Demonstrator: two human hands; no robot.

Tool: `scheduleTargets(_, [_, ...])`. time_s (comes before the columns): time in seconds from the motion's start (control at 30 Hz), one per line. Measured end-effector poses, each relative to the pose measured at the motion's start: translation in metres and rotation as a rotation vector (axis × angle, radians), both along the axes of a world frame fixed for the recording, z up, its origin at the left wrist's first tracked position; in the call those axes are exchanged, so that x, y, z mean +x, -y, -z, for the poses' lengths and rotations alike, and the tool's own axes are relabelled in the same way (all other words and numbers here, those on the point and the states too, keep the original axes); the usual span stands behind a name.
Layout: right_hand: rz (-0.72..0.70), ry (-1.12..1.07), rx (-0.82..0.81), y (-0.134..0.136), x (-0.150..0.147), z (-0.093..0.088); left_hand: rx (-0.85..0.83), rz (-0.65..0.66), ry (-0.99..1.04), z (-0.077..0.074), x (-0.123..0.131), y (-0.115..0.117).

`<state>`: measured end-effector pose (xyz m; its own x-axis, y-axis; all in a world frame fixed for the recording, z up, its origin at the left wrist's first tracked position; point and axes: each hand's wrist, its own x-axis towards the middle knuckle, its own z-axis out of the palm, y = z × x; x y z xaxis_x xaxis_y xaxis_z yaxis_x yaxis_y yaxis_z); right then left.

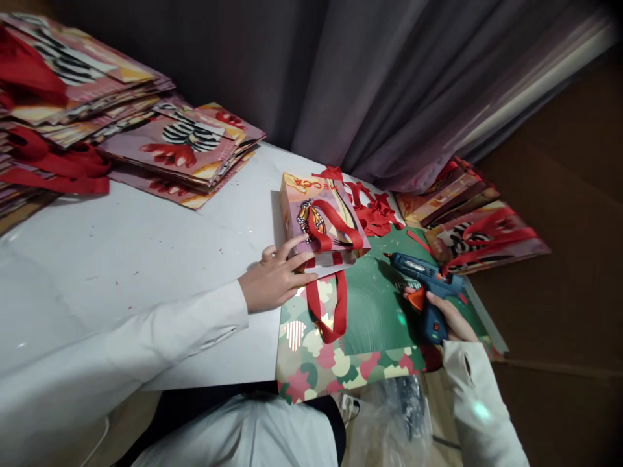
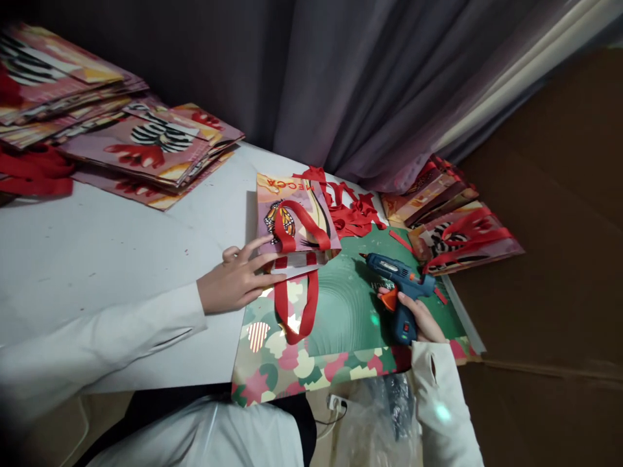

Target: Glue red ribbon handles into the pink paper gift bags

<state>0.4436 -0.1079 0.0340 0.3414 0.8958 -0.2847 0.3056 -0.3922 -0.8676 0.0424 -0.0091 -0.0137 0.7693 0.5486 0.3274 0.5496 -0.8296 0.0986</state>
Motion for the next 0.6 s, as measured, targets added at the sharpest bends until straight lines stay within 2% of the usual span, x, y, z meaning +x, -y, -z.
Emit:
scheduleTargets(0.1, [0.173,-0.1,-0.12,-0.007,0.007,0.008,0.051,-0.032,0.037,-0.001,0.001,0.0])
scheduleTargets(0.17, [0.273,0.025,-0.146,-0.009,0.014,0.012,0.117,-0.06,0.071,-0.001,0.001,0.0])
scheduleTargets(0.23, [0.255,0.284,-0.159,-0.009,0.022,0.015,0.201,-0.09,0.103,-0.001,0.001,0.0])
scheduleTargets(0.33, [0.124,0.784,-0.21,-0.005,0.023,0.013,0.311,-0.107,0.191,-0.001,-0.001,0.0])
scheduleTargets(0.4, [0.115,1.036,-0.151,-0.007,0.011,0.011,0.33,-0.132,0.27,0.0,-0.001,0.0])
scheduleTargets(0.43, [0.109,1.087,-0.066,-0.012,0.0,0.01,0.308,-0.168,0.304,0.0,-0.001,0.0])
scheduleTargets(0.5, [0.008,0.991,0.151,-0.029,-0.027,0.012,0.214,-0.267,0.35,0.002,0.001,-0.004])
scheduleTargets(0.57, [-0.233,0.688,0.306,-0.054,-0.056,0.017,0.095,-0.35,0.373,0.004,0.004,-0.01])
scheduleTargets(0.6, [-0.328,0.544,0.33,-0.067,-0.069,0.021,0.039,-0.372,0.376,0.006,0.005,-0.014])
